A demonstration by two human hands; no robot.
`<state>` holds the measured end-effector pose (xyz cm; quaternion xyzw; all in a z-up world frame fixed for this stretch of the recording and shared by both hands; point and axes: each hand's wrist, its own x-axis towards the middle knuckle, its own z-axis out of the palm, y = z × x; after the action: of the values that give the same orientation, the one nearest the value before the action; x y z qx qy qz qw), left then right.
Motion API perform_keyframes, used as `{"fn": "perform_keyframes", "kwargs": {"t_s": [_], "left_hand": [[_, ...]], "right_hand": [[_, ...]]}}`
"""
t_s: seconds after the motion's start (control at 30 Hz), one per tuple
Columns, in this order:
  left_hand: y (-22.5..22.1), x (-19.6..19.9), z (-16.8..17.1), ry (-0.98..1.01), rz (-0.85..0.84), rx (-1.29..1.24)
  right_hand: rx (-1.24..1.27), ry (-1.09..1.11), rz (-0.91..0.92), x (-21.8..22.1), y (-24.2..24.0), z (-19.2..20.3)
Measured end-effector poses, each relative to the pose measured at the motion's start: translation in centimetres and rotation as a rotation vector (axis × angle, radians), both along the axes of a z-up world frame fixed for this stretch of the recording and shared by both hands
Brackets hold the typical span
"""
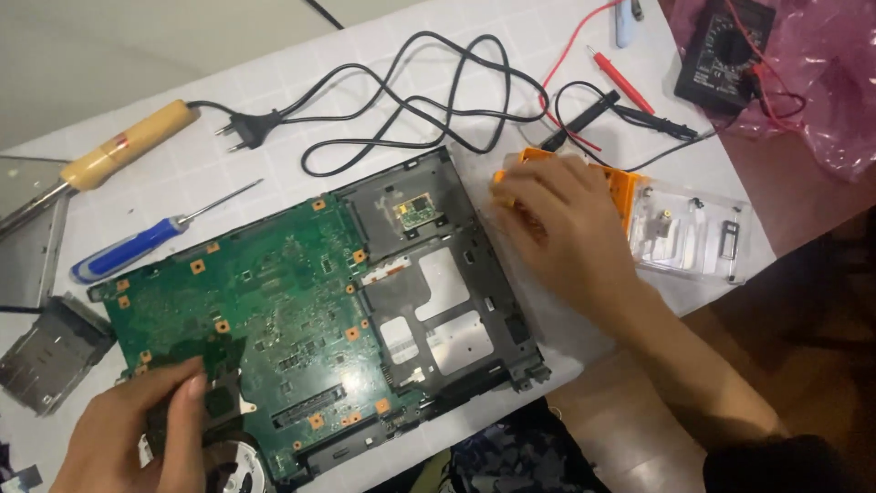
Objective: Cleaning the surface of a laptop motherboard using a screwdriver for scraping and a cloth for wiping.
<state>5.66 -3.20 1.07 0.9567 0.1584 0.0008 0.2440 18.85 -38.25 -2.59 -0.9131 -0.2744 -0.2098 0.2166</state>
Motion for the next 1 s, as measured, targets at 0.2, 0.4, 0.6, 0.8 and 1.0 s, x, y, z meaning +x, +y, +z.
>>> {"fn": "perform_keyframes", "kwargs": {"t_s": [0.2, 0.4, 0.6, 0.8, 1.0], "left_hand": [[-1.5, 0.0, 0.7, -0.075, 0.01, 0.102], [1.2, -0.4, -0.9, -0.278, -0.208, 0.146], [-1.5, -2.8, 0.7, -0.225, 0.182, 0.109], [0.2, -3.7, -1.3, -0.264, 0.451, -0.045], [-0.7, -3.3, -1.4, -0.243, 0.509, -0.199]], "right_hand": [[0.199, 0.143, 0.294, -2.7, 0.7, -0.8], [0.221, 0.167, 0.3, -2.9, 1.6, 0.0], [0.212, 0.145, 0.297, -3.2, 1.3, -0.9], [0.221, 0.228, 0.176, -5.0, 1.6, 0.2], [0.202, 0.305, 0.038, -7.0, 1.5, -0.3]]}}
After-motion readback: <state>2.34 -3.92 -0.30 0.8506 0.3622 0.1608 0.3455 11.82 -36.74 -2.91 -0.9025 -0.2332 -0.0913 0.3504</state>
